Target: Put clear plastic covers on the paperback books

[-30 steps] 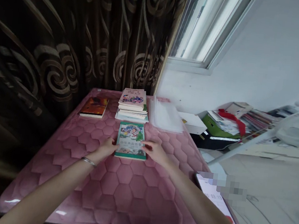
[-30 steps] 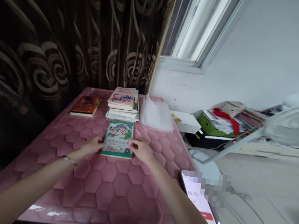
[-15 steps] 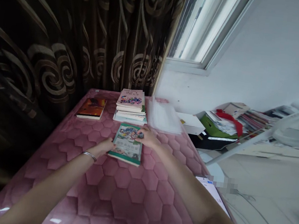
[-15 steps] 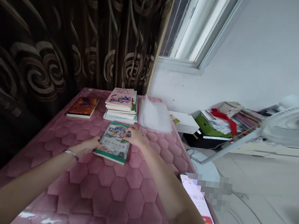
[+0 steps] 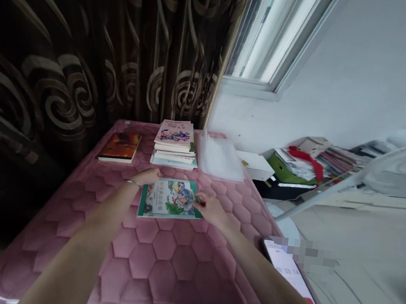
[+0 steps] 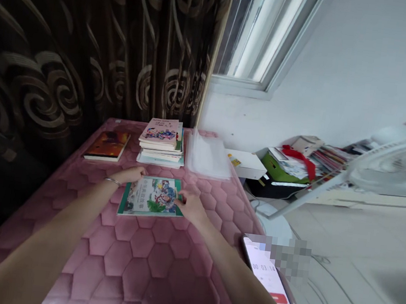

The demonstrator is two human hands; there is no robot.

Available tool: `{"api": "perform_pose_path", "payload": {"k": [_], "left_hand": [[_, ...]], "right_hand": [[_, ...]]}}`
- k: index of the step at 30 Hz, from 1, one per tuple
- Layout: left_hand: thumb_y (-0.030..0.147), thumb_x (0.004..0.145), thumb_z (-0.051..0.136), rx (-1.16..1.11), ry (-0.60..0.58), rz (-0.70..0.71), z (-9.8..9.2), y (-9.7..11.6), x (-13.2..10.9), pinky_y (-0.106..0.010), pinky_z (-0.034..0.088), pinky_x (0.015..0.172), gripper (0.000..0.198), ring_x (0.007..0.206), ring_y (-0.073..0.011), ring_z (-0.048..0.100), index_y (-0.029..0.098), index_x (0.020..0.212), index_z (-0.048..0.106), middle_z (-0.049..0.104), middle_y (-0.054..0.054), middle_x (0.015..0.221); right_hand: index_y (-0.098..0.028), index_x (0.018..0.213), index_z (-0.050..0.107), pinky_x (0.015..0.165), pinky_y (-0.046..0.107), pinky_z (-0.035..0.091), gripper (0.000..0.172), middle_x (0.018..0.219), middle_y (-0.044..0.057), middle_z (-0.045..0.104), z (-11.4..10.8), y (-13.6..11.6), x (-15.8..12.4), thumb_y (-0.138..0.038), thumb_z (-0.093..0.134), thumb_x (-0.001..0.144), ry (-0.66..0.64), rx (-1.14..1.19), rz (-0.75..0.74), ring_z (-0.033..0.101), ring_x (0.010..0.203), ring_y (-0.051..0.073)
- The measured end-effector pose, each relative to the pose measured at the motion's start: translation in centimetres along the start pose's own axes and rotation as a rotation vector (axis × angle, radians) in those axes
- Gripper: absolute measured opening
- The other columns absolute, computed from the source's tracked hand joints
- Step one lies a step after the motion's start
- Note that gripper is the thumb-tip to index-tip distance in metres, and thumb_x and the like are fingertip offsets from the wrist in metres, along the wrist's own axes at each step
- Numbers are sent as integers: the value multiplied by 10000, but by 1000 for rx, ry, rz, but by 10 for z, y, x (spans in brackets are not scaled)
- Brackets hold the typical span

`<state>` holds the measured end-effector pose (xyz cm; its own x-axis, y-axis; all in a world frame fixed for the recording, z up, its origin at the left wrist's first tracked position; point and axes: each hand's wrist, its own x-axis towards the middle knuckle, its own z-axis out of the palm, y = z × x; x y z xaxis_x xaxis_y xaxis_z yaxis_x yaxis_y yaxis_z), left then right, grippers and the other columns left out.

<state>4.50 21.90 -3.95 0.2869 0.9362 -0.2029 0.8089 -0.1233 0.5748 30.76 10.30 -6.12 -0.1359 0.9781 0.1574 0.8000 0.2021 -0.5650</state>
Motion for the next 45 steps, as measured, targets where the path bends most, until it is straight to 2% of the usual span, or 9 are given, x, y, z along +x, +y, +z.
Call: {"api": "perform_pose_path", "payload": {"k": [3,6,11,17,23,30,37,41,45], "left_hand": [[174,800,472,101,9,-8,4,5,1,-297,492,620,156,570,-174,608,168,892,598,631,-13,642],[204,841,464,187,107,32,4,6,-6,-336,486,796,154,835,-209,634,177,935,584,663,-70,899],[237,862,497,266,355,57,3,6,-24,-509,362,985,246,1229,-344,409,137,1083,544,405,-196,1354],[145,828,535,223,441,134,16,-11,-74,-396,430,960,169,1103,-246,520,201,969,610,529,-94,1171],[127,869,465,77,531,46,42,-32,-128,-360,504,848,191,911,-216,640,174,980,613,662,-100,967],[62,791,572,-73,482,24,52,-21,-122,-265,511,863,246,928,-154,666,178,992,653,701,-64,1022],[83,727,667,-132,389,115,34,-20,-116,-239,530,770,184,804,-135,664,213,856,690,680,6,885],[68,715,677,-78,397,225,27,-19,-119,-267,499,847,176,912,-151,623,217,803,712,632,-9,963],[124,799,637,165,424,452,38,-8,-128,-332,450,910,171,989,-178,579,239,887,728,626,-31,1038]], "right_hand": [[-228,1059,667,605,269,489,255,767,6,688,3,4,-7,-284,565,832,22,43,4,636,652,167],[-251,1123,658,642,269,501,282,886,35,682,11,4,-14,-273,531,872,84,-30,-21,640,695,163],[-253,1161,657,738,271,509,303,955,60,645,21,0,-20,-233,523,890,152,-117,-88,644,792,169],[-255,1185,646,759,289,516,315,967,59,633,22,1,-20,-248,509,901,149,-124,-95,641,815,174],[-258,1202,642,758,273,509,332,993,65,636,23,3,-18,-258,494,905,129,-136,-89,640,822,175],[-213,1190,652,894,314,480,354,1021,85,613,14,24,-3,-210,456,895,103,-63,-51,607,940,194],[-229,1181,658,906,317,470,352,999,74,590,14,30,-3,-216,450,898,130,-67,-43,599,910,190],[-213,1158,674,903,356,444,341,1031,102,597,7,15,-9,-189,470,886,142,-185,-30,573,946,218],[-299,1078,706,860,392,401,266,1165,84,583,9,-22,-26,-241,537,882,198,-313,-106,499,1047,262]]}}
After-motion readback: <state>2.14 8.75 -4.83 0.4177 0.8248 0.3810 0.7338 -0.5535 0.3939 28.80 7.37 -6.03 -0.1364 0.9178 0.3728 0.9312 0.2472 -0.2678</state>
